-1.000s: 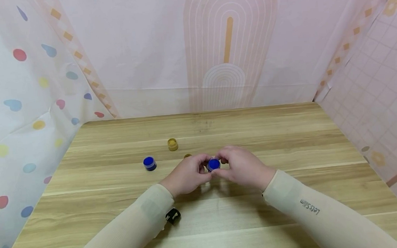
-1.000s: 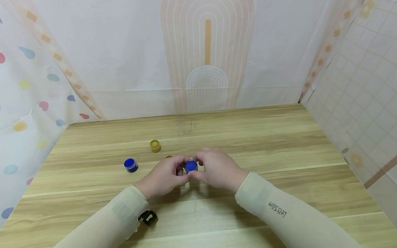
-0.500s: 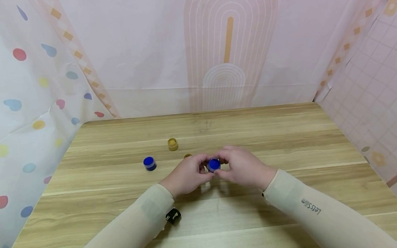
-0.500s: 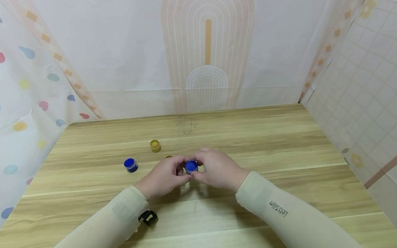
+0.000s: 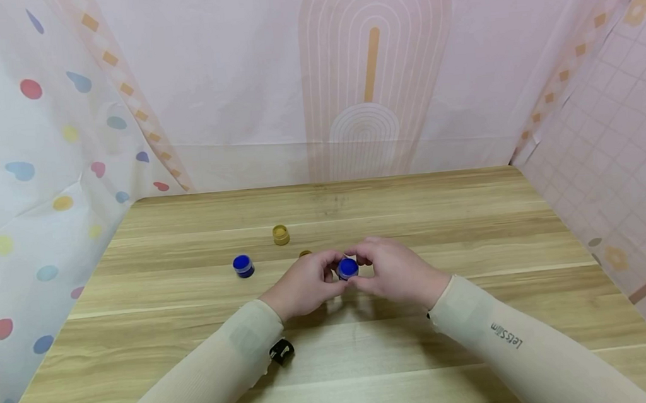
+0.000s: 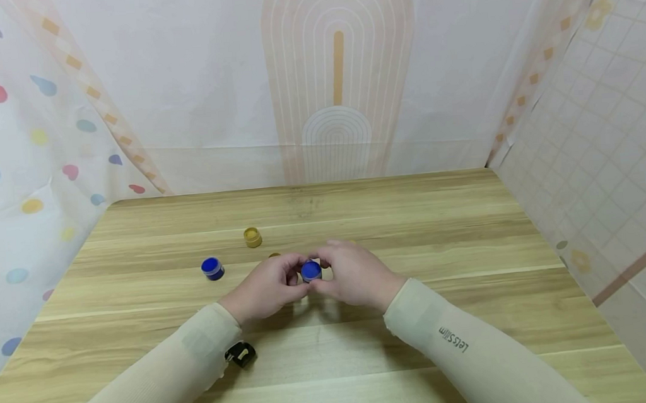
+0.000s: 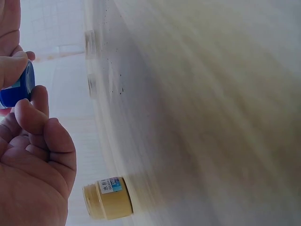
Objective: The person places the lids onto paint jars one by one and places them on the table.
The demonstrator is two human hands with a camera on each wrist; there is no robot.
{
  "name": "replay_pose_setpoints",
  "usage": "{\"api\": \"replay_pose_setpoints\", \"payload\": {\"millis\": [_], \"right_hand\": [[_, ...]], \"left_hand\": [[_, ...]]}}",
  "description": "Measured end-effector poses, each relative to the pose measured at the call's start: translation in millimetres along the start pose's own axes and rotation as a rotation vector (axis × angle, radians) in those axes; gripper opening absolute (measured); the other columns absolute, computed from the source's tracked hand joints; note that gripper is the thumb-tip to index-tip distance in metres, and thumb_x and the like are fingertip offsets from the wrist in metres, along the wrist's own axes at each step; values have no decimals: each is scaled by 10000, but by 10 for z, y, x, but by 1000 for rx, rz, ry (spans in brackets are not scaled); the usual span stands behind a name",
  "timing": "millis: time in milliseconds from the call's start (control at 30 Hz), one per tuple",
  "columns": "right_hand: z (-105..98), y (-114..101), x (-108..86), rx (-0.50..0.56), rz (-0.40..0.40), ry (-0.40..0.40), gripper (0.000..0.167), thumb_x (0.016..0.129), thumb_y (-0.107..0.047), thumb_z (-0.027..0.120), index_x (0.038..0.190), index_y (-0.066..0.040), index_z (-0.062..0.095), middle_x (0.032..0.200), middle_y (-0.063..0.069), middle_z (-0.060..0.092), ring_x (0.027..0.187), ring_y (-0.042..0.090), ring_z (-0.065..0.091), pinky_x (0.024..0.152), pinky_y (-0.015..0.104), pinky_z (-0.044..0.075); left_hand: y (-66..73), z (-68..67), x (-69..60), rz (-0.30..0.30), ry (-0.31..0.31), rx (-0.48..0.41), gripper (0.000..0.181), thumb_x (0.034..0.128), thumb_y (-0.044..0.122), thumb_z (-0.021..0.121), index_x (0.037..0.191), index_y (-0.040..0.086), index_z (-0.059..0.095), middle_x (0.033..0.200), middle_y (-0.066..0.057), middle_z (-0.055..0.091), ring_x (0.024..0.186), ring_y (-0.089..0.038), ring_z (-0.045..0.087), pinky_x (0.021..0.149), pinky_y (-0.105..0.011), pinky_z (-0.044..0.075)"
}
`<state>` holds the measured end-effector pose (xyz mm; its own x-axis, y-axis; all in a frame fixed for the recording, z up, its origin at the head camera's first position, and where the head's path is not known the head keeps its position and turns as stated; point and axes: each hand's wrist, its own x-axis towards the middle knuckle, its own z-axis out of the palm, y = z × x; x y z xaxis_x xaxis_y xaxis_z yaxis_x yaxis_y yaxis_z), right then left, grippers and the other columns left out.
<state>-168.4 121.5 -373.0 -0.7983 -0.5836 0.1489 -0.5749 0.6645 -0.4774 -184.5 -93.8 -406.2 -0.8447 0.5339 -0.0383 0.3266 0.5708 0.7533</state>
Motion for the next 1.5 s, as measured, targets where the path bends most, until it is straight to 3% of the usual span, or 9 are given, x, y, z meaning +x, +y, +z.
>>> {"api": "replay_pose_setpoints", "payload": {"millis": [200, 400, 600, 833, 1100, 1500], "right_hand": [[-1, -2, 0, -4, -19, -3, 353, 937, -192, 798, 1258, -61, 730, 1074, 11, 697, 999, 220, 686, 884, 338, 577], [6, -13, -4, -10, 21, 3, 318, 932, -236, 815, 1194, -73, 738, 1026, -8, 684, 919, 138, 617, 830, 301, 546], [27, 3, -4, -3, 39, 10, 294, 925, -265, 826, 1137, -83, 733, 983, 23, 679, 881, 142, 583, 782, 279, 502], [-18, -3, -4, 24, 2, -6, 403, 928, -220, 814, 1283, -66, 704, 1095, 24, 691, 1019, 238, 679, 898, 367, 567], [-24, -3, 9, -1, -25, -12, 347, 943, -206, 797, 1253, -67, 728, 1102, 16, 707, 1029, 233, 699, 919, 365, 582], [24, -2, -1, -24, 2, 9, 263, 927, -234, 816, 1114, -71, 730, 953, 7, 658, 855, 124, 575, 763, 268, 508]], "left_hand": [[4, -3, 3, 2, -5, -3, 323, 952, 190, 772, 1254, 115, 686, 774, 46, 604, 668, -89, 523, 584, -227, 431], [14, -1, 4, -16, -10, -8, 305, 954, 174, 749, 1246, 118, 684, 796, 35, 611, 686, -101, 528, 607, -233, 442], [5, 9, 0, -10, -14, -11, 292, 948, 157, 745, 1233, 126, 686, 790, 36, 615, 680, -101, 529, 604, -233, 444], [23, -8, -4, -2, -6, -4, 258, 955, 187, 761, 1197, 137, 685, 774, 43, 608, 667, -94, 526, 591, -231, 438], [13, -15, 4, -1, -5, 1, 319, 951, 176, 768, 1253, 117, 687, 771, 45, 606, 665, -89, 525, 580, -227, 435], [1, 3, 4, -6, -18, -12, 280, 953, 167, 756, 1222, 122, 694, 803, 32, 624, 684, -98, 534, 594, -230, 444]]}}
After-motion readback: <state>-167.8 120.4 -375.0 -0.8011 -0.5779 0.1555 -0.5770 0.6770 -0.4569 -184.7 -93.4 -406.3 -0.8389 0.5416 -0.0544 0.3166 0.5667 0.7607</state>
